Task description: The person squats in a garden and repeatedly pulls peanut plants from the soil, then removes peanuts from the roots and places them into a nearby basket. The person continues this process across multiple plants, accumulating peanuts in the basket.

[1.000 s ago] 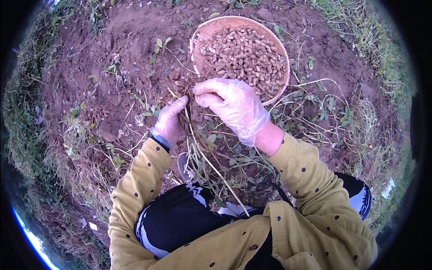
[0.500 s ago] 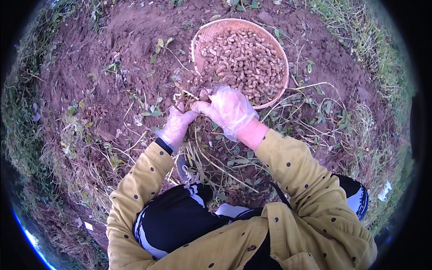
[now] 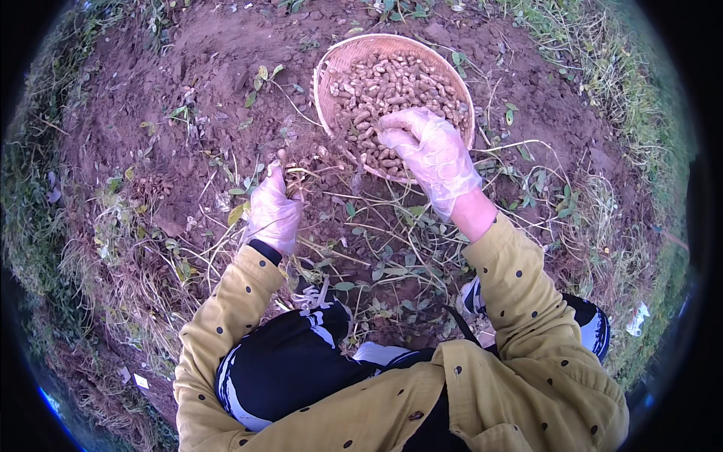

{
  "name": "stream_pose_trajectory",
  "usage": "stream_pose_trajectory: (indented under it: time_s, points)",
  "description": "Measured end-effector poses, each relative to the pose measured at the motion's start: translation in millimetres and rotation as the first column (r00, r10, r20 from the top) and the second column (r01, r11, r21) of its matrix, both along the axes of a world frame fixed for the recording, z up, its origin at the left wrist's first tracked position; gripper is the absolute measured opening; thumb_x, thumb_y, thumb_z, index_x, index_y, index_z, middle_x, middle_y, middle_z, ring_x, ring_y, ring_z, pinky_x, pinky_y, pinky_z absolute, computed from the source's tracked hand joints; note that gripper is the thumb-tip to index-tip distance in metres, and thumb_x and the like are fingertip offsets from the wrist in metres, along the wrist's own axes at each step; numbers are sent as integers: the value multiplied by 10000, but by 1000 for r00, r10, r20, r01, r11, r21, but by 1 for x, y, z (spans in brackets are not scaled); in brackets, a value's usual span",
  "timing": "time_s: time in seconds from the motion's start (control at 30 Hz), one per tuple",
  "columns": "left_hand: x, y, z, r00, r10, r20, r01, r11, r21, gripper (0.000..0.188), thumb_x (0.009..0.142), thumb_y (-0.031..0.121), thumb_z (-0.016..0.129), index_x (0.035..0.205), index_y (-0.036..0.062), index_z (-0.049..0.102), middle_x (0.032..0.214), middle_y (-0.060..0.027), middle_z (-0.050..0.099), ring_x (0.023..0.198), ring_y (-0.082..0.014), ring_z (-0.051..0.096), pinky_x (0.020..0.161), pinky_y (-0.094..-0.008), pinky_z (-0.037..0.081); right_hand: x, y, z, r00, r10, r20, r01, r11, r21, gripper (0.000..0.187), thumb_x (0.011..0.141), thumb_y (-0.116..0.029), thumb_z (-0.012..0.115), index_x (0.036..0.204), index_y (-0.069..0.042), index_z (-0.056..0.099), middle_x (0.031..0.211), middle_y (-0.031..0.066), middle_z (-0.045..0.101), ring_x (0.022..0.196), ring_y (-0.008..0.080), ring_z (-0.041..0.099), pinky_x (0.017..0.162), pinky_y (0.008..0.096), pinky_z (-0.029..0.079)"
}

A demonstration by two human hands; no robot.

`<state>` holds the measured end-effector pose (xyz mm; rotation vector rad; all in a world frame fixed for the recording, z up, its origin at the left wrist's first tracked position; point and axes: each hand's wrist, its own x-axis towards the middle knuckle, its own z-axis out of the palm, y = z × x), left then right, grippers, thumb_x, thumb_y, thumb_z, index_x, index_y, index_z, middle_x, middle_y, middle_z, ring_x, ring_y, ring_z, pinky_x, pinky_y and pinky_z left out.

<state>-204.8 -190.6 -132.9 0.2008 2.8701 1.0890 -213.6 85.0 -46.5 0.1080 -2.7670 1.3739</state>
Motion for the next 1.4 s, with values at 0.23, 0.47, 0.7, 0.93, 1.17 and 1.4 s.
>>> stream_pose_trajectory:
  time_s: [0.23, 0.47, 0.7, 0.93, 1.17, 1.4]
  points:
    - [1, 13, 18, 967, -236, -94, 225, 968, -112, 817, 711, 17, 737, 1455, 37, 398, 911, -176, 642, 759, -308, 625, 687, -400, 504, -5, -43, -7, 955, 141, 261, -163, 984, 66, 380, 834, -346, 692, 1022, -17, 660, 922, 216, 676, 904, 381, 651, 811, 463, 499]
    - [0, 7, 21, 904, -346, -249, 293, 929, -228, 649, 631, -17, 697, 1259, 53, 549, 1017, -151, 603, 899, -362, 578, 798, -456, 472, 15, -30, -21, 756, 351, 552, 246, 628, -738, 255, 943, -245, 615, 1001, 3, 602, 814, 58, 632, 655, 68, 569, 600, 226, 479]
    - [-7, 6, 33, 855, -446, -264, 322, 857, -403, 608, 603, -3, 671, 1198, 90, 583, 874, -87, 548, 850, -301, 561, 749, -427, 425, 36, -18, -17, 694, 512, 506, 250, 489, -836, 197, 947, -201, 514, 892, -22, 577, 710, 51, 589, 530, 98, 512, 493, 241, 407]
    - [-2, 4, 37, 837, -502, -219, 378, 819, -432, 614, 602, -3, 643, 1200, 120, 577, 885, -67, 540, 854, -269, 570, 748, -420, 413, 15, -33, 21, 882, 251, 398, -29, 874, -486, 208, 875, -155, 553, 1031, -25, 602, 804, 137, 654, 708, 233, 627, 623, 362, 480]
    - [-1, 10, 39, 821, -549, -155, 427, 771, -472, 554, 614, 50, 677, 1158, 93, 580, 936, -75, 557, 896, -264, 575, 779, -421, 427, 4, -62, -23, 945, 322, -57, -322, 947, 20, 253, 845, -252, 683, 976, -35, 684, 824, 177, 675, 783, 340, 647, 714, 435, 499]
    - [0, 3, 25, 866, -464, -187, 387, 858, -338, 546, 566, 11, 668, 1104, 60, 585, 890, -109, 570, 841, -331, 575, 729, -446, 429, 9, -45, -57, 998, 12, -60, -32, 937, -347, 217, 880, -228, 629, 930, -23, 682, 815, 137, 675, 704, 293, 636, 649, 368, 495]
